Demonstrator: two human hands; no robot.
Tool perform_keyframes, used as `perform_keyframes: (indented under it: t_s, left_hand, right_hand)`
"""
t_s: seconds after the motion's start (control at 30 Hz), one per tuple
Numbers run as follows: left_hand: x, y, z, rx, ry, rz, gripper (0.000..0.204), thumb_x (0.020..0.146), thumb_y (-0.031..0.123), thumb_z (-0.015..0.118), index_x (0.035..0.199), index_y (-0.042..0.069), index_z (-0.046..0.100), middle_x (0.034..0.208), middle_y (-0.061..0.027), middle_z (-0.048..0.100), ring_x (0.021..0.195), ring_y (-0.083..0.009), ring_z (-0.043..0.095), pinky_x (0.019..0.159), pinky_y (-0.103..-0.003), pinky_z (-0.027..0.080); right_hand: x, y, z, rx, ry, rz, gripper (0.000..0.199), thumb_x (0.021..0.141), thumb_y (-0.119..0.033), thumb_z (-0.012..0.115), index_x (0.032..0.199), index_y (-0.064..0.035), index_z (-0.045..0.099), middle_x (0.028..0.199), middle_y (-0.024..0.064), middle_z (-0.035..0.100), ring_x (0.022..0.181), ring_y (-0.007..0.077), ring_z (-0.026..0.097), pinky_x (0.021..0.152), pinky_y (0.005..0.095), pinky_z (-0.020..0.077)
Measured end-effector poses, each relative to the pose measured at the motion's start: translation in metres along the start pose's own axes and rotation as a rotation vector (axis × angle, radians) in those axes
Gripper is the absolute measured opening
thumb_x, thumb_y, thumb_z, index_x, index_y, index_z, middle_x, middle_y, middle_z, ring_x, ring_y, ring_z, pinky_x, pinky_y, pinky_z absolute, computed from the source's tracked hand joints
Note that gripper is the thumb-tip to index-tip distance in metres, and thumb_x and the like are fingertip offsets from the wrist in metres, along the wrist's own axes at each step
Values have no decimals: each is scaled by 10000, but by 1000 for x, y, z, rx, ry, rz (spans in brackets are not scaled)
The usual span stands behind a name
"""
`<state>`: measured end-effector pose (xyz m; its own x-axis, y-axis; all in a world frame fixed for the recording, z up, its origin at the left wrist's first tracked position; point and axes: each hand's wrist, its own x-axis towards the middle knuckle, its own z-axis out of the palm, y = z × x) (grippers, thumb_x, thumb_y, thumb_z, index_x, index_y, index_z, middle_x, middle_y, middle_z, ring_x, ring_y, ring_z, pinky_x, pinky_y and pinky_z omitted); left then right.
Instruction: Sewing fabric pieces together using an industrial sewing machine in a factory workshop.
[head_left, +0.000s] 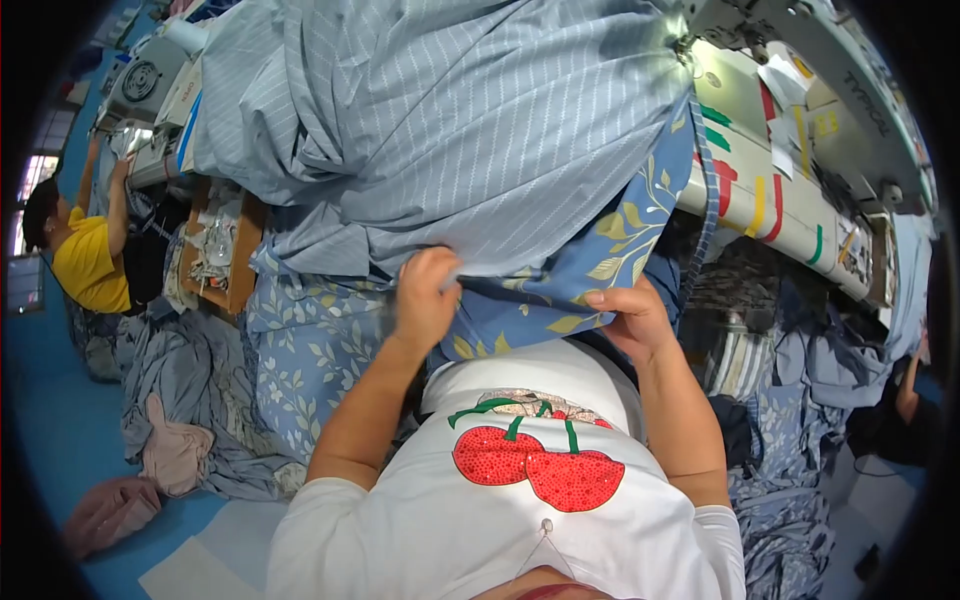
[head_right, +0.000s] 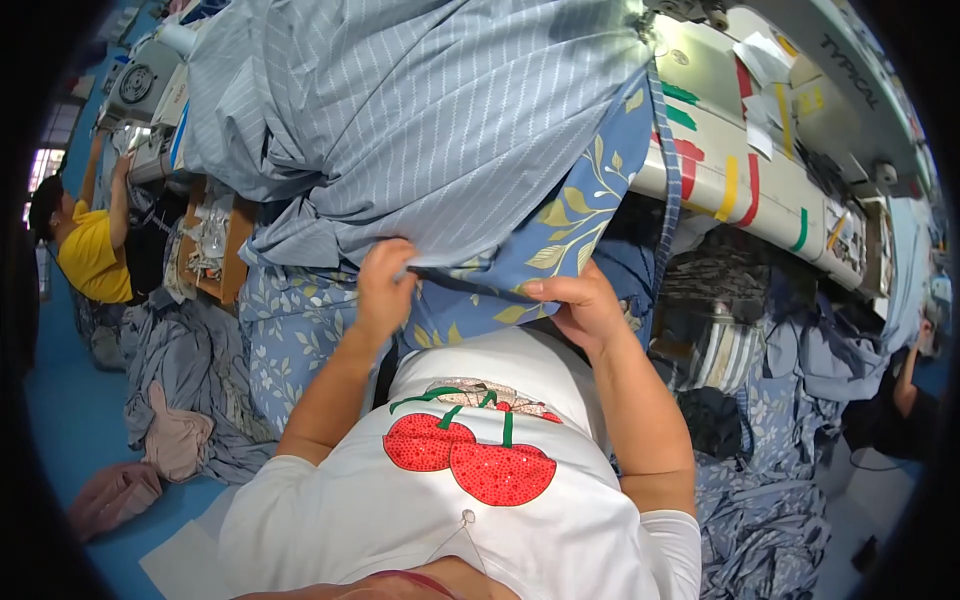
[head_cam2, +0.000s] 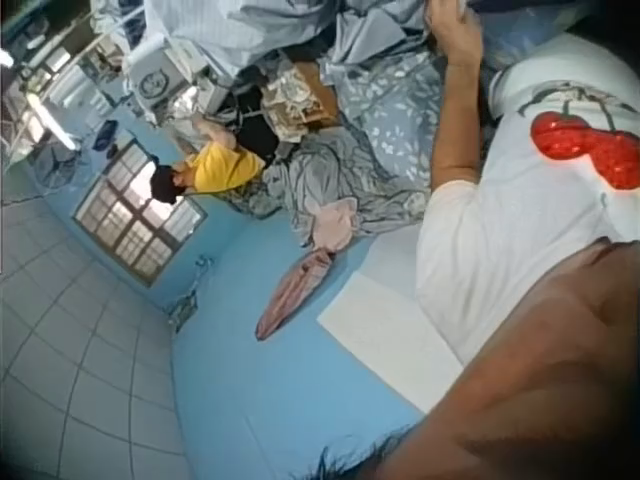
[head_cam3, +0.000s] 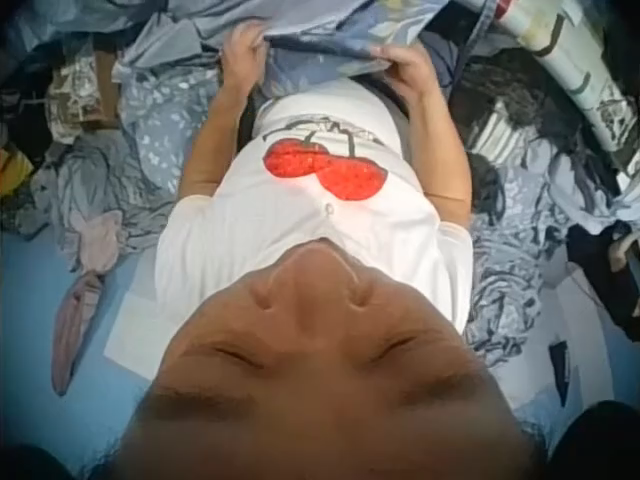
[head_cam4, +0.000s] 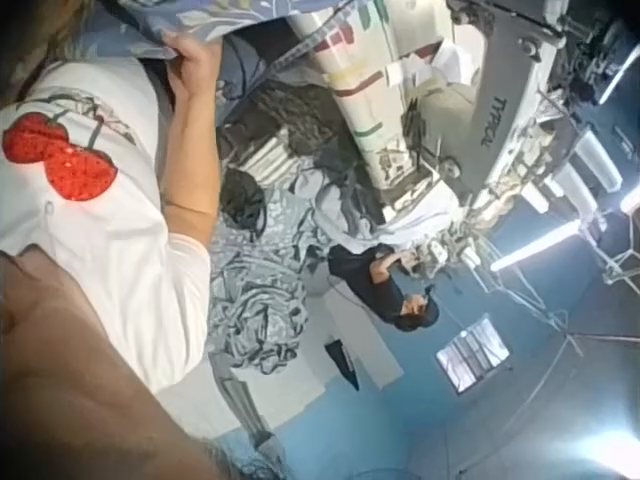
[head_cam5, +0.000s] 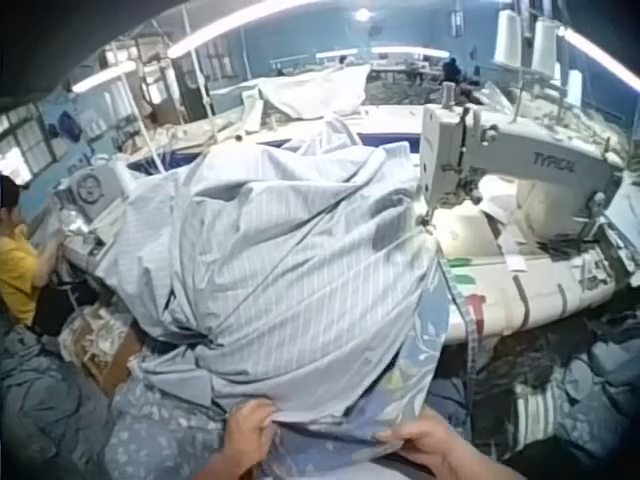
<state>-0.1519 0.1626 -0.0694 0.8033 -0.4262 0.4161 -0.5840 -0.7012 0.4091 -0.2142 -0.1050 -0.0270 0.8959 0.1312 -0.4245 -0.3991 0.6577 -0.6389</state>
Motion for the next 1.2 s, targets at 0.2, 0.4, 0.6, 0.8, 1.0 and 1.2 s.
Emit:
perform_keyframes:
  t_s: [0.2,0.4,0.6,0.8,1.0,1.2]
  left_hand:
    - [66,-43,-123,-745,-342,-363,210,918,177,556,1029,22,645,783,27,565,714,-61,499,611,-256,405]
    - [226,-48,-198,-120,515,-362,304,934,207,556,1166,15,601,1098,-106,616,1003,-174,571,838,-327,458]
    - [191,85,-60,-95,25,193,527,867,237,629,1326,45,454,1343,-265,438,1305,-363,391,1082,-397,305]
    - [189,3,10,438,-205,-26,653,867,428,584,1447,252,339,1536,-191,171,1409,-414,150,1020,-715,130]
    - [314,-71,20,525,-271,-41,598,878,386,579,1428,311,357,1484,-135,318,1338,-376,314,970,-652,285]
    - [310,-91,14,551,-163,126,654,790,189,677,1385,178,407,1415,-148,388,1262,-346,398,979,-513,368]
  right_hand:
    - [-27,-21,-47,113,37,-256,655,662,-22,644,1289,32,462,1196,135,602,1069,269,601,951,405,448]
    - [-41,-14,-62,78,-41,-232,635,686,-53,677,1283,39,479,1204,130,606,1087,260,602,954,389,455]
    - [-72,11,-91,161,93,-182,554,726,-48,694,1241,39,510,1163,119,628,1045,220,620,913,351,480]
    - [-99,16,-66,81,139,-126,396,745,33,696,1126,16,589,1015,63,678,906,140,651,846,273,503]
    - [-55,29,-26,-414,-3,-12,122,784,-64,727,882,-28,664,752,-33,617,627,79,548,606,224,448]
    - [-42,56,-21,-839,-214,-370,145,771,-120,733,877,-50,664,872,45,613,708,142,558,641,273,442]
